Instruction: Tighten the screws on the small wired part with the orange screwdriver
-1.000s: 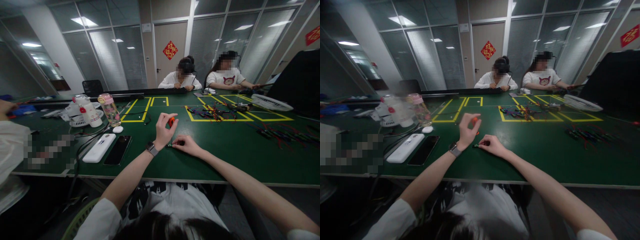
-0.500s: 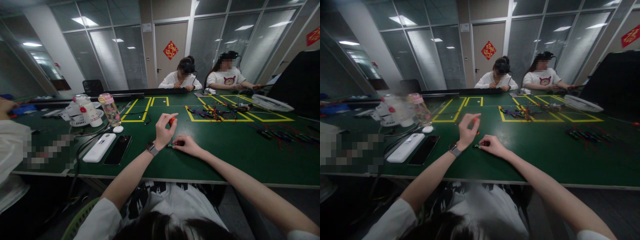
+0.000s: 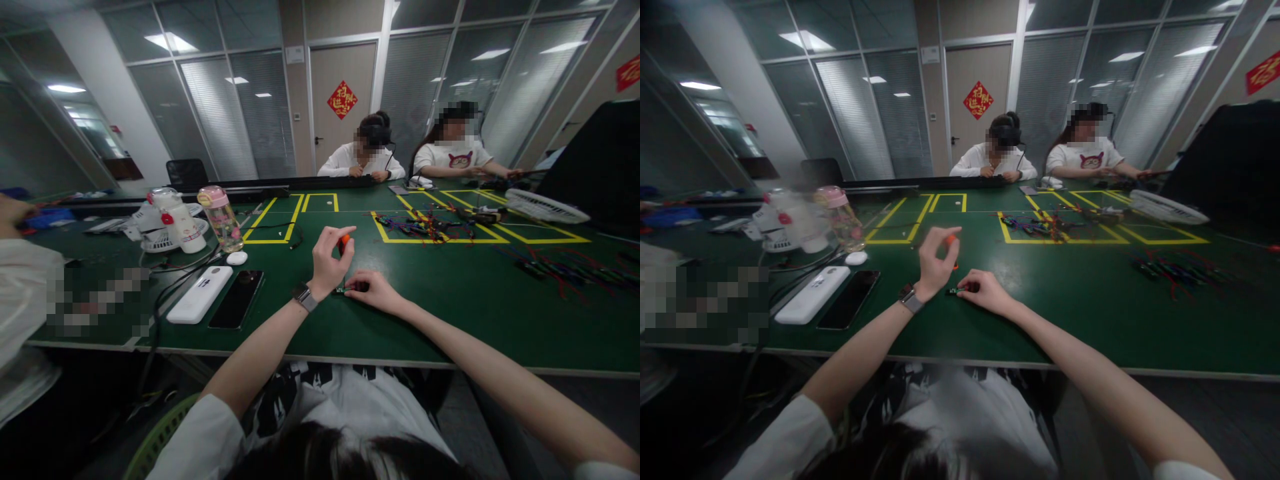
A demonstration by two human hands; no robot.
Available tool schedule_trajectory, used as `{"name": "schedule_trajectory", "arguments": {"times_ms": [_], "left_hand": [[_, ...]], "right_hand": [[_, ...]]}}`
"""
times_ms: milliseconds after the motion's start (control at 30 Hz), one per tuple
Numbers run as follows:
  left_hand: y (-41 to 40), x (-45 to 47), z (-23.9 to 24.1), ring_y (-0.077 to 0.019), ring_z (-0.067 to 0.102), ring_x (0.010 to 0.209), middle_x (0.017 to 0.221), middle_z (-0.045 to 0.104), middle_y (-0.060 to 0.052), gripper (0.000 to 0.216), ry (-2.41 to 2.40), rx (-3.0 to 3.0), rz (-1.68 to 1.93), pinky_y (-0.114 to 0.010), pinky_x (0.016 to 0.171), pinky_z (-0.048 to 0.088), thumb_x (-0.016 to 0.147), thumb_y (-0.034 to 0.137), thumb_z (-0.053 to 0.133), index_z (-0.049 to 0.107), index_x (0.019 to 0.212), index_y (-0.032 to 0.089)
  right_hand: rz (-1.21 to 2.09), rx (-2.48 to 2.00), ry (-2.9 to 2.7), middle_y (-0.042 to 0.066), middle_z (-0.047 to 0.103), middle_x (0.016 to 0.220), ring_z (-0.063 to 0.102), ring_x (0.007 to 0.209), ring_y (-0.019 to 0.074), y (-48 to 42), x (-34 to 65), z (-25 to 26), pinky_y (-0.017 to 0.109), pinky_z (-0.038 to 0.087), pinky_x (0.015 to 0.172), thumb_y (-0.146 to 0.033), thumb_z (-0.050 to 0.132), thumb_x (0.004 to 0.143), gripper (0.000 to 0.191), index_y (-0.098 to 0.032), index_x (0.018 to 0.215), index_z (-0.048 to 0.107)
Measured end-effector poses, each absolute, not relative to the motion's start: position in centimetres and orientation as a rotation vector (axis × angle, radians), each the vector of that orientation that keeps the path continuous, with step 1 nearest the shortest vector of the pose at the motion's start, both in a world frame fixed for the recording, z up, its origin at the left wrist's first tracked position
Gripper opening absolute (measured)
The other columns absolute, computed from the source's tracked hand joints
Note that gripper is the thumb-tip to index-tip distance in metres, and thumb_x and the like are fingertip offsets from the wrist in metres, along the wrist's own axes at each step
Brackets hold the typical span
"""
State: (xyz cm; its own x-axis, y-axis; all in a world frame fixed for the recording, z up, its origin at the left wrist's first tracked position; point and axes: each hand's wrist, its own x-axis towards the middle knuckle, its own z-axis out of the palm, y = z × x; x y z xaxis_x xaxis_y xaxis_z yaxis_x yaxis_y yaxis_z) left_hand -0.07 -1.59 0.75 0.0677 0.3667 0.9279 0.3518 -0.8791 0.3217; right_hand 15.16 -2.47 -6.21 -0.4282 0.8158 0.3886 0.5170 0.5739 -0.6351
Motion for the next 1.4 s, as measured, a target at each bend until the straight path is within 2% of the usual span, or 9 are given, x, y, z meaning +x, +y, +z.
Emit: {"name": "schedule_trajectory", "arguments": {"times_ms": [133, 267, 367, 600, 833, 1033, 1100, 1267, 1400], "left_hand": [[-1.60, -0.15, 0.84, -0.0124, 0.052, 0.077, 0.082, 0.053, -0.002, 0.015, 0.812, 2.295, 2.002, -0.025, 0.070, 0.045, 0.091, 0.026, 0.052, 0.064, 0.096, 0.019], [-1.61, -0.23, 0.78, -0.0135, 0.056, 0.090, 0.097, 0.060, -0.005, 0.029, 0.708, 2.298, 1.901, -0.027, 0.079, 0.046, 0.097, 0.022, 0.036, 0.059, 0.114, 0.019], [-1.57, -0.19, 0.69, -0.0121, 0.058, 0.085, 0.098, 0.063, -0.004, 0.029, 0.704, 2.282, 1.876, -0.026, 0.077, 0.047, 0.097, 0.022, 0.036, 0.054, 0.120, 0.019], [-1.44, -0.10, 0.74, -0.0125, 0.052, 0.076, 0.081, 0.053, -0.001, 0.017, 0.808, 2.323, 1.987, -0.025, 0.070, 0.045, 0.091, 0.030, 0.054, 0.064, 0.100, 0.020], [-1.45, -0.15, 0.66, -0.0123, 0.056, 0.085, 0.097, 0.061, -0.004, 0.033, 0.671, 2.316, 1.838, -0.027, 0.078, 0.046, 0.098, 0.021, 0.034, 0.052, 0.125, 0.021], [-1.46, -0.05, 0.76, -0.0120, 0.050, 0.074, 0.082, 0.054, -0.001, 0.019, 0.802, 2.320, 1.936, -0.025, 0.070, 0.045, 0.090, 0.029, 0.056, 0.063, 0.104, 0.020], [-1.45, -0.08, 0.76, -0.0122, 0.050, 0.073, 0.082, 0.051, -0.001, 0.018, 0.813, 2.320, 1.936, -0.025, 0.069, 0.045, 0.090, 0.032, 0.055, 0.064, 0.101, 0.020], [-1.51, -0.13, 0.67, -0.0145, 0.056, 0.092, 0.101, 0.058, -0.006, 0.032, 0.724, 2.304, 1.841, -0.029, 0.080, 0.047, 0.098, 0.025, 0.032, 0.055, 0.121, 0.023], [-1.50, 0.01, 0.64, -0.0138, 0.056, 0.085, 0.096, 0.060, -0.005, 0.029, 0.749, 2.297, 1.886, -0.027, 0.076, 0.047, 0.096, 0.026, 0.040, 0.054, 0.121, 0.021]], "right_hand": [[0.560, -1.064, -2.117, 0.002, 0.060, 0.072, 0.054, 0.061, 0.0118, -2.57, 15.14, -6.17, 0.025, 0.044, 0.060, -0.021, 0.070, 0.074, 0.011, -0.016, 0.084, 0.072], [0.556, -1.062, -2.112, 0.002, 0.060, 0.072, 0.055, 0.062, 0.0119, -2.60, 15.18, -6.13, 0.025, 0.044, 0.060, -0.021, 0.070, 0.075, 0.011, -0.017, 0.084, 0.072], [0.560, -1.048, -2.120, 0.002, 0.061, 0.073, 0.055, 0.062, 0.0121, -2.63, 15.21, -6.05, 0.025, 0.044, 0.060, -0.021, 0.069, 0.075, 0.009, -0.017, 0.083, 0.072], [0.555, -1.048, -2.131, 0.002, 0.061, 0.073, 0.055, 0.062, 0.0120, -2.69, 15.19, -5.89, 0.025, 0.045, 0.060, -0.022, 0.069, 0.075, 0.009, -0.017, 0.082, 0.072], [0.551, -1.047, -2.134, 0.002, 0.060, 0.073, 0.054, 0.061, 0.0114, -2.67, 15.14, -5.94, 0.025, 0.044, 0.059, -0.021, 0.069, 0.075, 0.009, -0.016, 0.083, 0.072], [0.553, -1.047, -2.136, 0.002, 0.060, 0.072, 0.054, 0.061, 0.0116, -2.62, 15.18, -6.03, 0.025, 0.044, 0.059, -0.021, 0.067, 0.076, 0.009, -0.016, 0.082, 0.072], [0.555, -1.047, -2.138, 0.002, 0.060, 0.074, 0.055, 0.061, 0.0116, -2.60, 15.19, -6.06, 0.025, 0.044, 0.059, -0.021, 0.067, 0.077, 0.009, -0.016, 0.082, 0.072], [0.549, -1.042, -2.146, 0.003, 0.061, 0.074, 0.055, 0.061, 0.0118, -2.56, 15.23, -6.10, 0.025, 0.045, 0.060, -0.022, 0.067, 0.077, 0.009, -0.017, 0.082, 0.072], [0.543, -1.034, -2.154, 0.003, 0.061, 0.075, 0.055, 0.062, 0.0120, -2.59, 15.26, -6.07, 0.026, 0.045, 0.060, -0.022, 0.066, 0.077, 0.009, -0.016, 0.081, 0.071]]}}
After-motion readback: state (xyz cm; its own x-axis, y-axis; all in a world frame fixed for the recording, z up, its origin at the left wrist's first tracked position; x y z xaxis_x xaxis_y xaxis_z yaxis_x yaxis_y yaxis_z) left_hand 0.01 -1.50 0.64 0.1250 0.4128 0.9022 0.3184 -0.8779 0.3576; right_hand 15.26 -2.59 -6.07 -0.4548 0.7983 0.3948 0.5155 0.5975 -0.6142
